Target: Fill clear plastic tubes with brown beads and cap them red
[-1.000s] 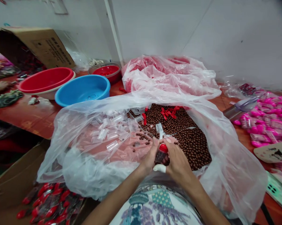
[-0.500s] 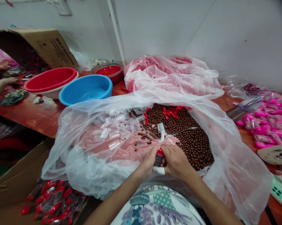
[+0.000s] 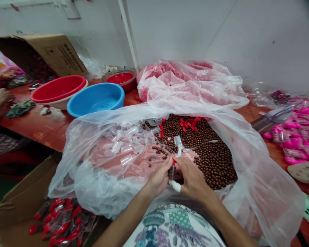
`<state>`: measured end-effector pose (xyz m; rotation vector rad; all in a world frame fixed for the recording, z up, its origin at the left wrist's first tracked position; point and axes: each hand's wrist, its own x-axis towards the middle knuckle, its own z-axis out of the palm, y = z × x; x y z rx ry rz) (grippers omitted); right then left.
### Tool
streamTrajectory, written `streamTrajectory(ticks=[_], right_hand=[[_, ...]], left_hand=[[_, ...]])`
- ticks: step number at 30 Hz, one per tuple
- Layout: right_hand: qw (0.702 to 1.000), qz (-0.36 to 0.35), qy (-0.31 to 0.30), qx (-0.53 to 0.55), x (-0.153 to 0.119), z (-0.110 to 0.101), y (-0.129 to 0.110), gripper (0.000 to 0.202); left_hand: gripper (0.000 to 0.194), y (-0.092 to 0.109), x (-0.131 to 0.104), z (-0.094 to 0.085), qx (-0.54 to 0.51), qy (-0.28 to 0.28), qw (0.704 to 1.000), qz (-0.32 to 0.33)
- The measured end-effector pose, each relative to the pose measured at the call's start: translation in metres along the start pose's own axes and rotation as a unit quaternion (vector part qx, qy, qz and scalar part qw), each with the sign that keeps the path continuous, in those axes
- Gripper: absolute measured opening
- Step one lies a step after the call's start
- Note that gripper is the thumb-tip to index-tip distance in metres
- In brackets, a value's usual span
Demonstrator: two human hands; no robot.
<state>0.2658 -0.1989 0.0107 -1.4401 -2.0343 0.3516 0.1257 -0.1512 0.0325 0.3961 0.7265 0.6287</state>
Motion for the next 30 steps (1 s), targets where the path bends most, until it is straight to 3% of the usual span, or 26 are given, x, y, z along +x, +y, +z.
streamTrajectory(ticks=[5,9,12,20,30], right_hand=[[0.997,0.031,0.056,0.043,0.001,-0.002,0.001,0.067],[0.999,0.023,0.041,0.023,0.0,-0.004,0.002,0.065],[0.999,0.012,0.027,0.017,0.001,-0.005,0.003,0.064],[1.0,0.016,-0.003,-0.021,0.003,-0.007,0.003,0.055],[0.998,-0.028,0.008,-0.06,0.002,0.001,0.008,0.037]], left_hand=[[0.047,-0.003,-0.004,0.0,0.076,-0.012,0.995,0.058],[0.037,-0.007,-0.003,-0.001,0.202,0.0,0.966,0.161],[0.034,-0.01,-0.002,-0.001,0.256,-0.009,0.946,0.2],[0.035,-0.013,-0.005,-0.002,0.322,-0.017,0.922,0.216],[0.039,-0.023,-0.007,-0.009,0.324,0.032,0.932,0.16]])
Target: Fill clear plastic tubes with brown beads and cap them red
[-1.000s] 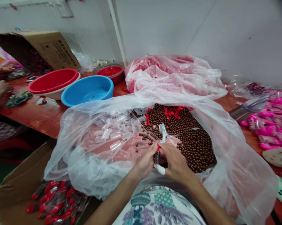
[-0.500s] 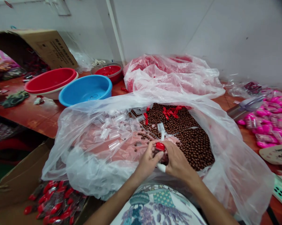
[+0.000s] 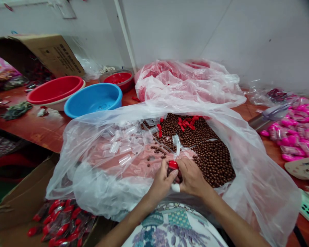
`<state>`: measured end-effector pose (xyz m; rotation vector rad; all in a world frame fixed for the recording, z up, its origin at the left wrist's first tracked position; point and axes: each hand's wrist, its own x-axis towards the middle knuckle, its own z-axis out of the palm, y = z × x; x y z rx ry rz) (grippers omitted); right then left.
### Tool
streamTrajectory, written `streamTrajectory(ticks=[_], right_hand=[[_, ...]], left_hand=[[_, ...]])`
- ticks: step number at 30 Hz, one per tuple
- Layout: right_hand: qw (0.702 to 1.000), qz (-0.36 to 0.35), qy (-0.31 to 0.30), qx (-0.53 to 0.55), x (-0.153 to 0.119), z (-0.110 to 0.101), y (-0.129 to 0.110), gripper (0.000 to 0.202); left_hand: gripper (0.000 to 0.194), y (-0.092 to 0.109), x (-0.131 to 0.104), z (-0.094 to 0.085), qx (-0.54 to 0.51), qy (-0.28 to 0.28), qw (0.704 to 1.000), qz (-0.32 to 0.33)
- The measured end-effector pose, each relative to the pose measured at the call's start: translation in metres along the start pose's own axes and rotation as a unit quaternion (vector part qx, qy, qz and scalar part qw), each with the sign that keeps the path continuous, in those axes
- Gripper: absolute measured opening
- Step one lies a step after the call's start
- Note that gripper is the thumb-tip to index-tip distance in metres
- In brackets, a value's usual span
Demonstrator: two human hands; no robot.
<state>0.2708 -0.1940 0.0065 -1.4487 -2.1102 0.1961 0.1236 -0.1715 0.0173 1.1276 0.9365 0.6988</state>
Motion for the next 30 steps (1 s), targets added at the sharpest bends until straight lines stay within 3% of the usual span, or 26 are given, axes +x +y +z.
streamTrajectory(ticks=[10,16,22,26,28,30], right_hand=[[1.0,0.016,0.009,-0.003,-0.002,0.012,0.0,0.039],[0.995,0.071,-0.001,0.077,0.004,0.006,-0.008,0.065],[0.995,0.059,0.01,0.086,0.004,0.006,-0.009,0.071],[0.997,0.05,0.011,0.059,0.001,0.008,-0.01,0.061],[0.998,0.051,0.001,0.049,0.001,0.012,-0.012,0.057],[0.997,0.053,-0.022,0.051,0.001,0.017,-0.016,0.058]], left_hand=[[0.036,0.002,0.004,-0.009,-0.034,-0.038,0.999,0.002],[0.045,0.019,0.011,-0.021,-0.107,-0.053,0.99,-0.079],[0.054,0.014,0.011,-0.022,-0.129,-0.046,0.988,-0.072],[0.046,0.011,0.01,-0.026,-0.054,-0.048,0.996,-0.046],[0.037,0.017,0.014,-0.034,0.055,-0.044,0.997,0.0],[0.03,0.026,0.024,-0.043,0.185,-0.012,0.98,0.072]])
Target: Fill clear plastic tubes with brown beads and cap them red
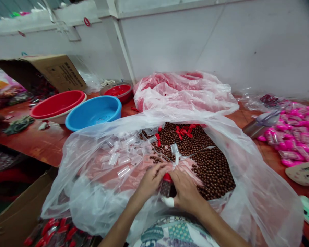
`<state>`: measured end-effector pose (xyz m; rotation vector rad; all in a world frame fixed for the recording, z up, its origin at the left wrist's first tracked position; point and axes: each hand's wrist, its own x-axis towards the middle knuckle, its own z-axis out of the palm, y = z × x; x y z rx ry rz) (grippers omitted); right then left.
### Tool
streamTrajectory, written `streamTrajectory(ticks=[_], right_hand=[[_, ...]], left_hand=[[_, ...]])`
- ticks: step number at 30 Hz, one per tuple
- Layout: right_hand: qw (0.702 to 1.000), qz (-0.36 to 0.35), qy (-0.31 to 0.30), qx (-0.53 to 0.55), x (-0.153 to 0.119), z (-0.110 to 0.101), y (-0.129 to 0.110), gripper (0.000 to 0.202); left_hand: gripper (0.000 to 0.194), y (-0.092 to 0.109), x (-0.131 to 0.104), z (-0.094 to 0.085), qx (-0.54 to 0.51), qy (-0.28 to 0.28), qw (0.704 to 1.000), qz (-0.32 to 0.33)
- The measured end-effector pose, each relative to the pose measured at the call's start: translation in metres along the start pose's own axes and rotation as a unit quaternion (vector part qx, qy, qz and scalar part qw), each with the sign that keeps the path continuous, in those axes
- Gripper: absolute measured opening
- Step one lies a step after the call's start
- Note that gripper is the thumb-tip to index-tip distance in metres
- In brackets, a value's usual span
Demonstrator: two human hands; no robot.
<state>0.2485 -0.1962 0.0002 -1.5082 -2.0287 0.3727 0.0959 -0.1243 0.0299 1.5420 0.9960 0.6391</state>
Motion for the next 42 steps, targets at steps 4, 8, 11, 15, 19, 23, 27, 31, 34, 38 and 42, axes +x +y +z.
streamTrajectory(ticks=[4,8,11,15,19,23,27,31,34,38,42], right_hand=[[0.998,0.007,-0.055,-0.017,0.006,0.012,-0.007,0.069],[0.996,0.025,-0.076,-0.038,0.007,0.015,-0.007,0.075],[0.998,0.037,-0.055,-0.003,0.0,0.007,-0.003,0.057],[0.998,0.044,-0.019,0.036,-0.012,-0.01,0.005,0.031],[0.996,0.05,-0.001,0.068,-0.021,-0.02,0.014,0.029],[0.993,0.07,0.009,0.091,-0.025,-0.026,0.021,0.026],[0.99,0.083,0.015,0.113,-0.029,-0.03,0.026,0.026],[0.987,0.095,0.009,0.129,-0.037,-0.032,0.033,0.03],[0.985,0.106,0.008,0.136,-0.042,-0.033,0.038,0.036],[0.984,0.118,0.008,0.133,-0.044,-0.036,0.044,0.042],[0.986,0.122,0.023,0.115,-0.041,-0.043,0.049,0.045]], left_hand=[[0.038,0.008,0.041,-0.013,0.212,-0.009,0.97,0.122],[0.059,0.008,0.088,-0.004,0.357,-0.116,0.899,0.226],[0.06,0.002,0.11,0.004,0.414,-0.155,0.864,0.241],[0.038,-0.003,0.12,0.007,0.455,-0.141,0.857,0.198],[0.027,0.001,0.123,0.009,0.486,-0.145,0.847,0.159],[0.025,0.008,0.13,0.019,0.501,-0.136,0.842,0.144],[0.03,0.012,0.137,0.035,0.509,-0.109,0.845,0.123],[0.036,0.011,0.145,0.053,0.486,-0.091,0.862,0.109],[0.045,0.004,0.153,0.067,0.455,-0.075,0.881,0.103],[0.05,-0.006,0.161,0.083,0.403,-0.044,0.908,0.1],[0.045,-0.012,0.159,0.09,0.346,-0.015,0.932,0.11]])
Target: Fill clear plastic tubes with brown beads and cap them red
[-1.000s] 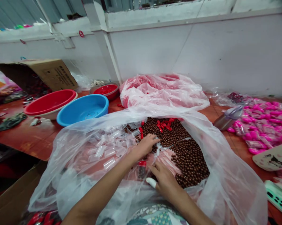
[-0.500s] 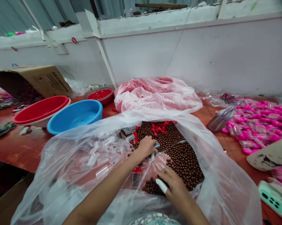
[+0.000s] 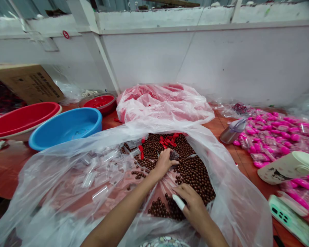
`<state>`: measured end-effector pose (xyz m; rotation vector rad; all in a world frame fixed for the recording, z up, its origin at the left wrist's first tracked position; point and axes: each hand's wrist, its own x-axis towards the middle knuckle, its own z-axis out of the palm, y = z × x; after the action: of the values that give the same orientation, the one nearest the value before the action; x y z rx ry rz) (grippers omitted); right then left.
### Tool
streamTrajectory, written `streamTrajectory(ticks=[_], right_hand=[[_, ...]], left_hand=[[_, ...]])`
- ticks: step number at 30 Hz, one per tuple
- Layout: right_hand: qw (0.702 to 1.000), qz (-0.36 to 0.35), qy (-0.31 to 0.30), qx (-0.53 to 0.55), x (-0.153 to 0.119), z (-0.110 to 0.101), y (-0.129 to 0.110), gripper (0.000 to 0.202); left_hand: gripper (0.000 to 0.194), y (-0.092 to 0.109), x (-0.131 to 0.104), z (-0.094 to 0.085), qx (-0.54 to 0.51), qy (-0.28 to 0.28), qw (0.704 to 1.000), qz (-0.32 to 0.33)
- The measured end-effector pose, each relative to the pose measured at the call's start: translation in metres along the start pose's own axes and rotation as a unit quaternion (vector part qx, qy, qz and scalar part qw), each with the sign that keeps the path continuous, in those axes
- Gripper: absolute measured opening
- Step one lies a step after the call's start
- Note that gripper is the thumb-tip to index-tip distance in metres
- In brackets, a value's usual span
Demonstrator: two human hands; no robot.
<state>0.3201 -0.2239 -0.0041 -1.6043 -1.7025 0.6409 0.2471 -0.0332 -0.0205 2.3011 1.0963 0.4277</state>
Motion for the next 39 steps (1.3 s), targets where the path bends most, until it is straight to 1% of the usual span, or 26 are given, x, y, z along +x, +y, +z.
streamTrajectory(ticks=[4,6,8,12,15,17,21,23,26,29,32,35,39], right_hand=[[1.0,0.0,0.022,-0.019,0.008,-0.014,0.006,0.05],[0.999,0.001,0.036,-0.024,0.015,-0.022,0.012,0.056],[0.998,0.011,0.048,-0.03,0.025,-0.029,0.02,0.058],[0.994,0.037,0.075,-0.072,0.054,-0.039,0.036,0.05],[0.988,0.041,0.084,-0.123,0.082,-0.041,0.042,0.045],[0.985,0.036,0.088,-0.142,0.102,-0.04,0.042,0.043],[0.984,0.02,0.083,-0.157,0.139,-0.028,0.036,0.04],[0.984,0.013,0.076,-0.163,0.154,-0.017,0.032,0.035],[0.984,0.011,0.066,-0.164,0.169,-0.001,0.028,0.032],[0.986,0.025,0.06,-0.155,0.173,0.008,0.029,0.033],[0.987,0.052,0.071,-0.136,0.163,0.003,0.033,0.034],[0.986,0.082,0.091,-0.114,0.142,-0.012,0.036,0.034],[0.983,0.117,0.104,-0.092,0.101,-0.033,0.035,0.033]], left_hand=[[0.043,0.002,-0.008,-0.002,-0.091,0.047,0.995,-0.021],[0.046,0.004,-0.013,-0.006,-0.125,0.059,0.99,-0.03],[0.048,0.006,-0.019,-0.012,-0.159,0.063,0.985,-0.031],[0.039,0.002,-0.034,-0.023,-0.216,0.067,0.973,-0.047],[0.038,-0.01,-0.042,-0.028,-0.254,0.059,0.963,-0.061],[0.039,-0.022,-0.044,-0.031,-0.254,0.066,0.962,-0.07],[0.04,-0.045,-0.044,-0.041,-0.193,0.114,0.969,-0.101],[0.038,-0.051,-0.044,-0.048,-0.175,0.124,0.97,-0.113],[0.03,-0.055,-0.044,-0.056,-0.15,0.129,0.973,-0.122],[0.027,-0.056,-0.043,-0.06,-0.131,0.123,0.975,-0.134],[0.03,-0.058,-0.037,-0.059,-0.121,0.111,0.974,-0.153],[0.031,-0.06,-0.029,-0.057,-0.122,0.092,0.973,-0.172],[0.029,-0.061,-0.018,-0.056,-0.145,0.082,0.969,-0.183]])
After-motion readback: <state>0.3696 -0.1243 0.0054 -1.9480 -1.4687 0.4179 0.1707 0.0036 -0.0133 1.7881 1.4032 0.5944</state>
